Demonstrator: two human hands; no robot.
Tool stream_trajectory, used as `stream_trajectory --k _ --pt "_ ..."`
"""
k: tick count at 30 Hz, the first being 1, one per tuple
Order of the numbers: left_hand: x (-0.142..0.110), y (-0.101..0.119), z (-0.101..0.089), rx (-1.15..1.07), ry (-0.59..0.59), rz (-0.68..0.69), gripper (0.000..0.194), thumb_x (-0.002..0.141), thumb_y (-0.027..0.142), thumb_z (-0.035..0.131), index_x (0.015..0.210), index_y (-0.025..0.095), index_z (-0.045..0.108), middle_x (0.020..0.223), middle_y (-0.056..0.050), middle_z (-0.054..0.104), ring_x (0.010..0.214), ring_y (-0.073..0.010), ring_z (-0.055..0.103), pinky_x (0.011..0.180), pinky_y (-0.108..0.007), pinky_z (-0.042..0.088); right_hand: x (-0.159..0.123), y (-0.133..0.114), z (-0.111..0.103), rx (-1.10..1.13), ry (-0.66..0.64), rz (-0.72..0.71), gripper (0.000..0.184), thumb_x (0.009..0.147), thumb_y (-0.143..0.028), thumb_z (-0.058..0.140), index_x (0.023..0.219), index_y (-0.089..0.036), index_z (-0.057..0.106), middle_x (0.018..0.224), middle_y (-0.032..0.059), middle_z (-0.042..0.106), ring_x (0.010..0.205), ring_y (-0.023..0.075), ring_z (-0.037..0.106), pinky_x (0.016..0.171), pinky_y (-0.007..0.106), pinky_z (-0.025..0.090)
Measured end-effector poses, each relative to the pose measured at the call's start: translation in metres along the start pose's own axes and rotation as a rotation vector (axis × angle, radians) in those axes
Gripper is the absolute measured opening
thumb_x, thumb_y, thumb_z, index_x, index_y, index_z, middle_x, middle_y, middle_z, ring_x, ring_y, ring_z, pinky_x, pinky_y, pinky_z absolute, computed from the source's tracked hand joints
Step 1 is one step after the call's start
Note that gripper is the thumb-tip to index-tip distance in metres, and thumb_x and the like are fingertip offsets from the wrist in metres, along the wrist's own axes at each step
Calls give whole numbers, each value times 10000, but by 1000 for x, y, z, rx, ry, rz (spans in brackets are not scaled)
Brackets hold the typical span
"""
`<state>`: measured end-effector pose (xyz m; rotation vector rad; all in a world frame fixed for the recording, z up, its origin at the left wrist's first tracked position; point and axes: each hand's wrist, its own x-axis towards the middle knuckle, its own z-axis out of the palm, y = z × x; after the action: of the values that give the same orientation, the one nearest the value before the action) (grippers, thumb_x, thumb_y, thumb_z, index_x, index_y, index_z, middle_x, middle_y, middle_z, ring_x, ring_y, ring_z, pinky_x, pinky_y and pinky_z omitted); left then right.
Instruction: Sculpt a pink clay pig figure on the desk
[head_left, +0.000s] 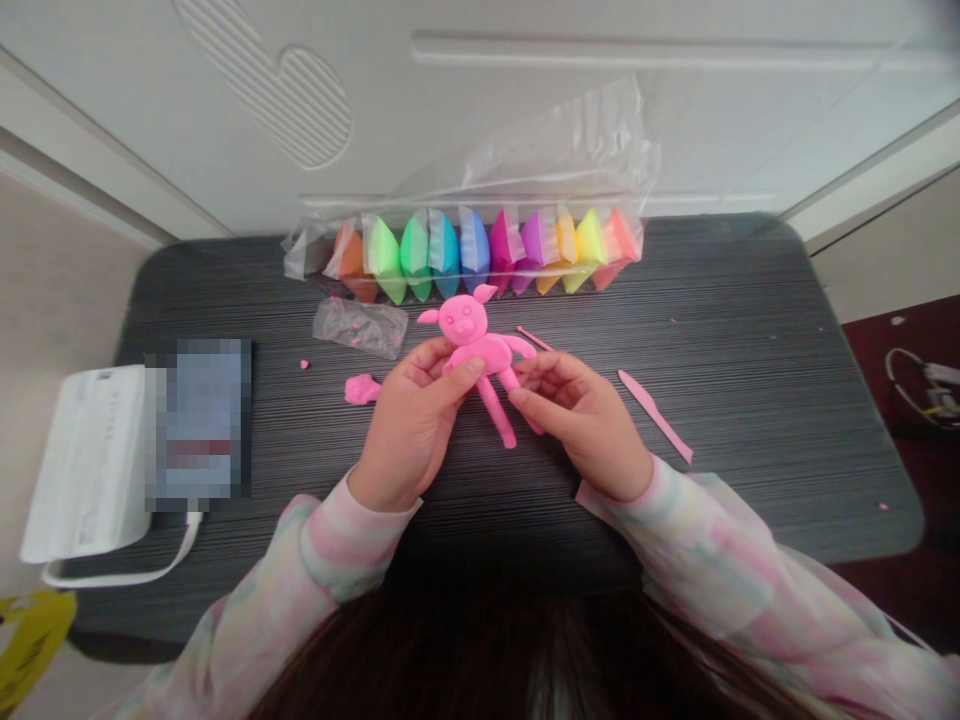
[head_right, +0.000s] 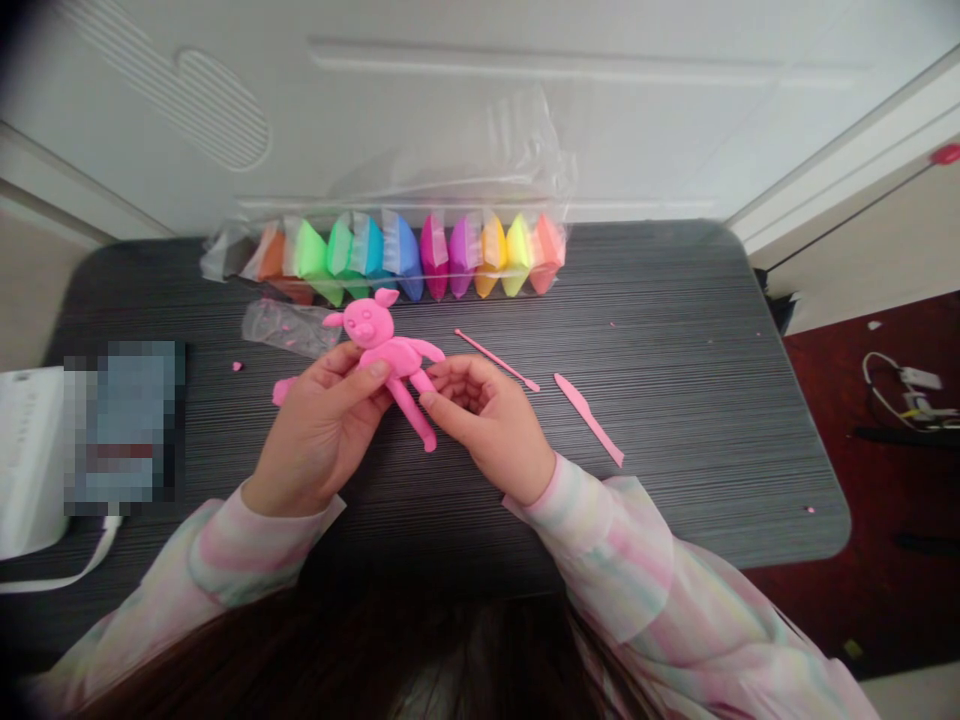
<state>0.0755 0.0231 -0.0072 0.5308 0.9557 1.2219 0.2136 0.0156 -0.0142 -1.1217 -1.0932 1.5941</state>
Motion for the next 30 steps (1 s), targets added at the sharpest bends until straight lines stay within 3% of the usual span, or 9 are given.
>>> stream_trajectory --k 13,18,30 --pt "-1 -1 2 -24 -10 -4 191 672 97 618 860 126 604 897 -50 645 872 -158 586 856 -318 429 0 -2 1 -23 5 5 115 708 -174 622 808 -192 567 675 -38 563 561 54 499 462 177 400" --pt "-2 0 2 -6 -57 -10 117 712 96 578 807 126 640 837 -32 660 814 -120 590 825 -250 439 -1 -4 1 -68 1 13 112 714 -240 625 801 -198 567 664 -39 550 563 69 485 451 196 384" --pt "-2 -1 0 129 -133 17 104 732 168 606 810 146 671 845 -28 673 834 -140 601 899 -297 423 -3 -7 1 -95 17 -21 99 718 -189 613 812 -210 591 707 -33 588 659 98 534 561 240 440"
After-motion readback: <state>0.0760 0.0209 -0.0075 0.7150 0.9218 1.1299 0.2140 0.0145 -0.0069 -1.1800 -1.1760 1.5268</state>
